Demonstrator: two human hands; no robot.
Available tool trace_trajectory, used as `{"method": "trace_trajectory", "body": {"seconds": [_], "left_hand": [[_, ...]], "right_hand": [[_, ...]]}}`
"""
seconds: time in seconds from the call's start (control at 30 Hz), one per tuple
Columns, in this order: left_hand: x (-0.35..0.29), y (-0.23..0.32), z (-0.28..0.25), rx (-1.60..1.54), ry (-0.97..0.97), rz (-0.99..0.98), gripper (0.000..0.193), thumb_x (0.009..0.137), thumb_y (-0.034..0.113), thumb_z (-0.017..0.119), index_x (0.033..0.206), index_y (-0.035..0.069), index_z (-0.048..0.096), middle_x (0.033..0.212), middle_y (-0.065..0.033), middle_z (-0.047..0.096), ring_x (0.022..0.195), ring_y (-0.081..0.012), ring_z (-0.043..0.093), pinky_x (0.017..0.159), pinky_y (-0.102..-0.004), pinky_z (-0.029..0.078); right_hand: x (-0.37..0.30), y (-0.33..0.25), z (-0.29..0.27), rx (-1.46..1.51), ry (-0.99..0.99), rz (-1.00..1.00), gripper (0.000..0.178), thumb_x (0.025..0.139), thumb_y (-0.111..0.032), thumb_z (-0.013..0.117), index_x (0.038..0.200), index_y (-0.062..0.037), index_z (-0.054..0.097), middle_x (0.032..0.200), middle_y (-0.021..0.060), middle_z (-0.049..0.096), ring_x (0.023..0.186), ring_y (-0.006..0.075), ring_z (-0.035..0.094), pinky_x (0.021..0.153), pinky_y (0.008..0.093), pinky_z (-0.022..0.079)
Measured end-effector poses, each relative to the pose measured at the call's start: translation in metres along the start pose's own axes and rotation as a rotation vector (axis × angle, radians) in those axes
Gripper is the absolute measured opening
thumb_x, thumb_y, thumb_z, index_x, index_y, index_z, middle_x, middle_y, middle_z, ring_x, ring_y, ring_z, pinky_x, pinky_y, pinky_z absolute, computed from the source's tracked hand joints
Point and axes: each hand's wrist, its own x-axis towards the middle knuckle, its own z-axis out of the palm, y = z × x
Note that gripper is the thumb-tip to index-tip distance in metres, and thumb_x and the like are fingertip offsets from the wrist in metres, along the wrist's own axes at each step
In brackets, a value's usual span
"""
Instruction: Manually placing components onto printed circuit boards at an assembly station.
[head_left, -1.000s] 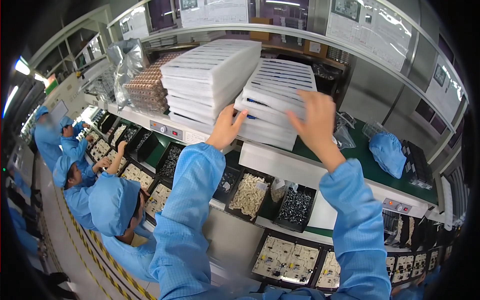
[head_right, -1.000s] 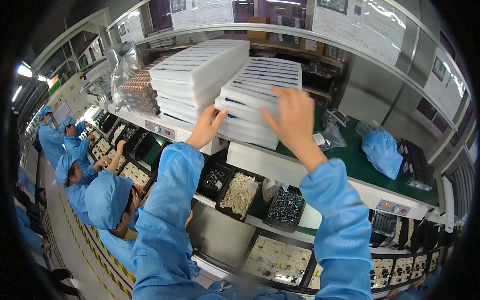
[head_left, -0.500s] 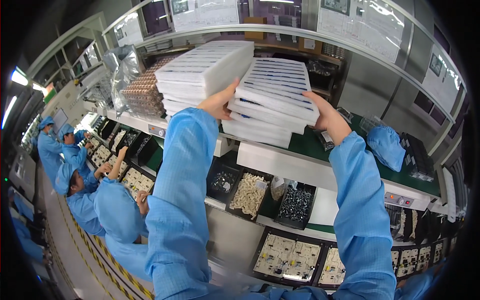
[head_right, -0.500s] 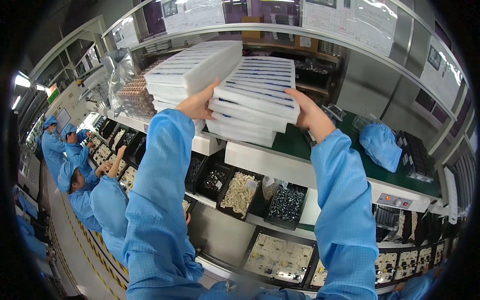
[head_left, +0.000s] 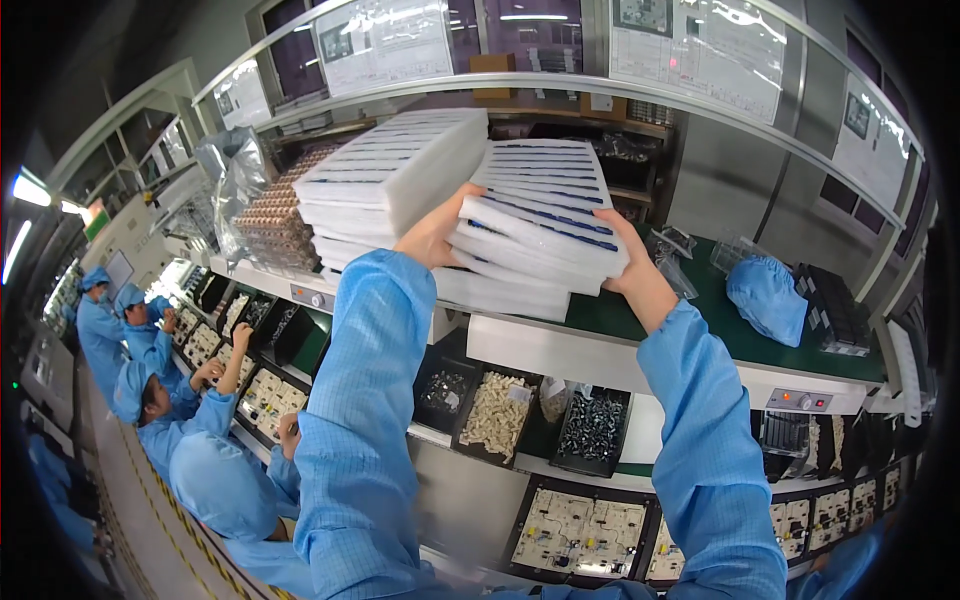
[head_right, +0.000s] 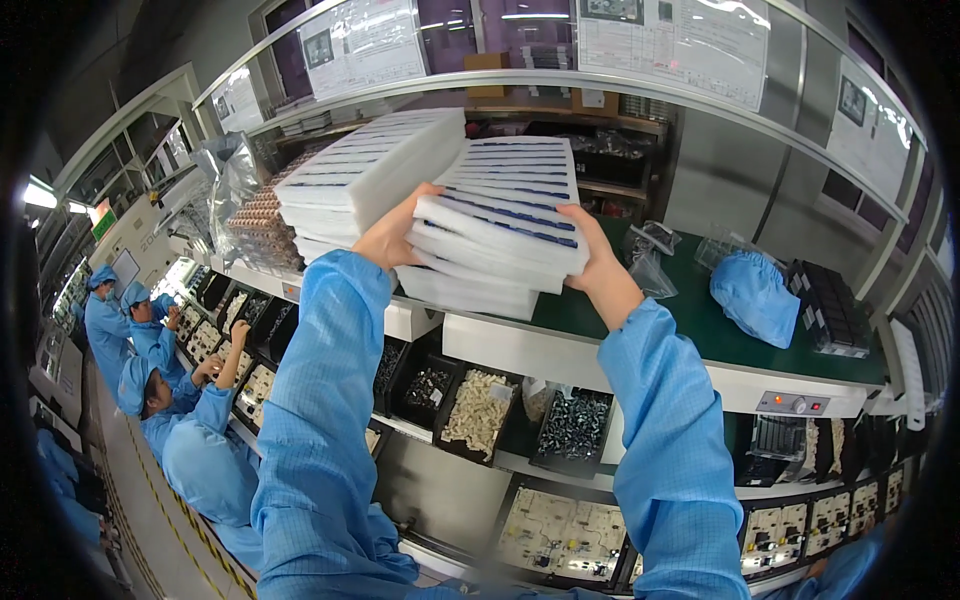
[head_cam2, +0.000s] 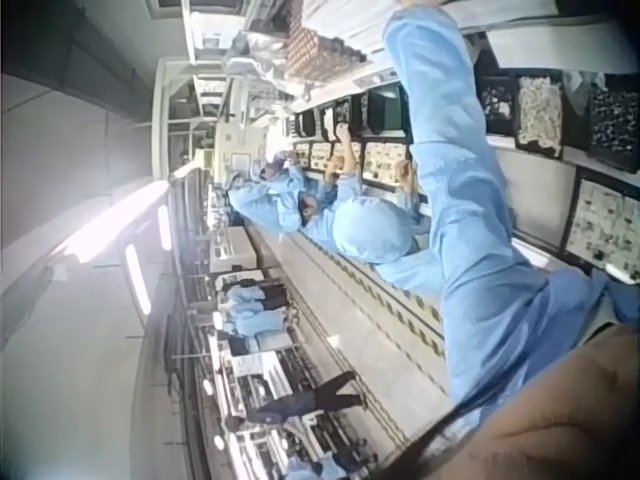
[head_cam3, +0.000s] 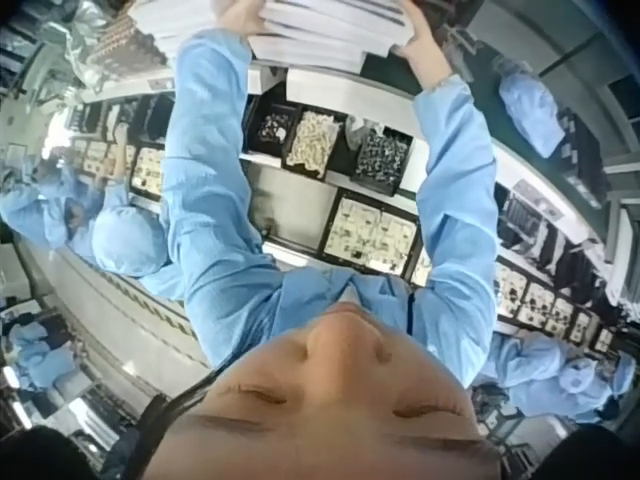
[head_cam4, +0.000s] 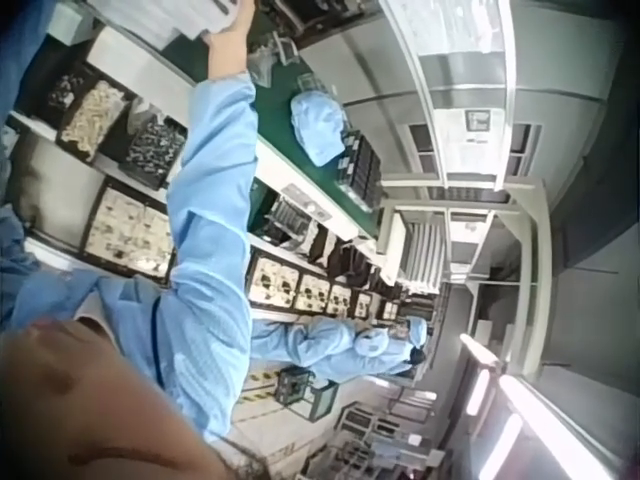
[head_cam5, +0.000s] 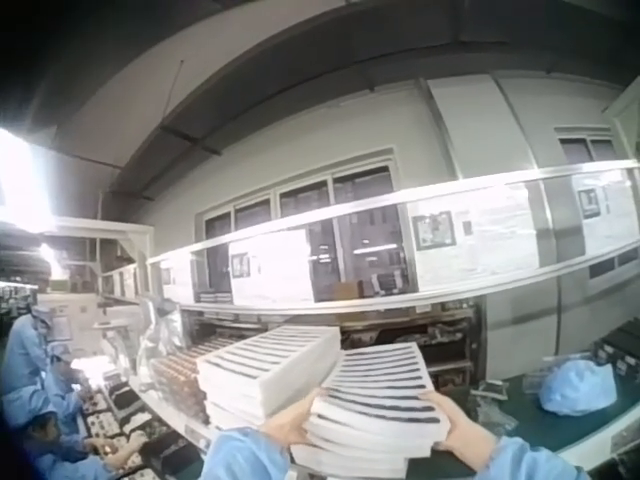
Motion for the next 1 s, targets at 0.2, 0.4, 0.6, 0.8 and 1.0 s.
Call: {"method": "trace_trajectory", "body": {"seconds": [0.2,0.4,0.6,0.8,1.0], "left_hand": [[-0.017,-0.019,-0.019,-0.015,-0.061,0.023,0.048,0.080,0.041,0.059,0.117,0.011,0.052,0.114,-0.0098,0.057,0.110,-0.0243,0.052,0.091,-0.0469,0.042],[-0.023,-0.029,-0.016,-0.025,0.031,-0.029,0.052,0.080,0.039,0.059,0.123,0.010,0.050,0.119,-0.0092,0.056,0.112,-0.0237,0.051,0.090,-0.0485,0.042],[-0.039,-0.038,-0.005,-0.127,-0.177,-0.105,0.056,0.087,0.045,0.056,0.132,0.014,0.043,0.130,-0.0050,0.048,0.119,-0.0239,0.049,0.090,-0.0530,0.043],[-0.048,-0.106,0.010,-0.410,0.055,0.311,0.065,0.090,0.043,0.054,0.141,0.013,0.029,0.141,-0.0039,0.034,0.128,-0.0229,0.036,0.096,-0.0419,0.038],[-0.045,-0.116,0.063,-0.340,0.554,0.827,0.073,0.087,0.022,0.064,0.142,0.004,0.019,0.136,-0.0146,0.033,0.122,-0.0213,0.036,0.102,-0.0316,0.029]], "right_hand": [[-0.037,0.013,0.014,-0.063,0.054,-0.079,0.042,0.083,-0.031,0.064,0.118,-0.0076,0.058,0.113,0.0093,0.062,0.100,0.0242,0.060,0.086,0.0377,0.050],[-0.024,-0.011,0.017,-0.181,-0.145,-0.165,0.053,0.092,-0.046,0.050,0.127,-0.0066,0.052,0.120,0.0104,0.059,0.102,0.0214,0.059,0.087,0.0322,0.051],[0.012,-0.044,0.010,-0.311,-0.039,-0.201,0.038,0.096,-0.036,0.047,0.121,-0.0087,0.055,0.111,0.0045,0.060,0.100,0.0133,0.055,0.092,0.0248,0.043],[0.044,-0.034,0.002,-0.348,-0.178,-0.421,0.040,0.093,-0.038,0.049,0.122,-0.0096,0.052,0.109,0.0063,0.060,0.095,0.0149,0.055,0.089,0.0265,0.044],[0.060,-0.032,0.002,-0.186,-0.054,-0.263,0.052,0.082,-0.042,0.057,0.118,-0.0055,0.055,0.106,0.0123,0.062,0.091,0.0232,0.059,0.083,0.0321,0.049]]}}
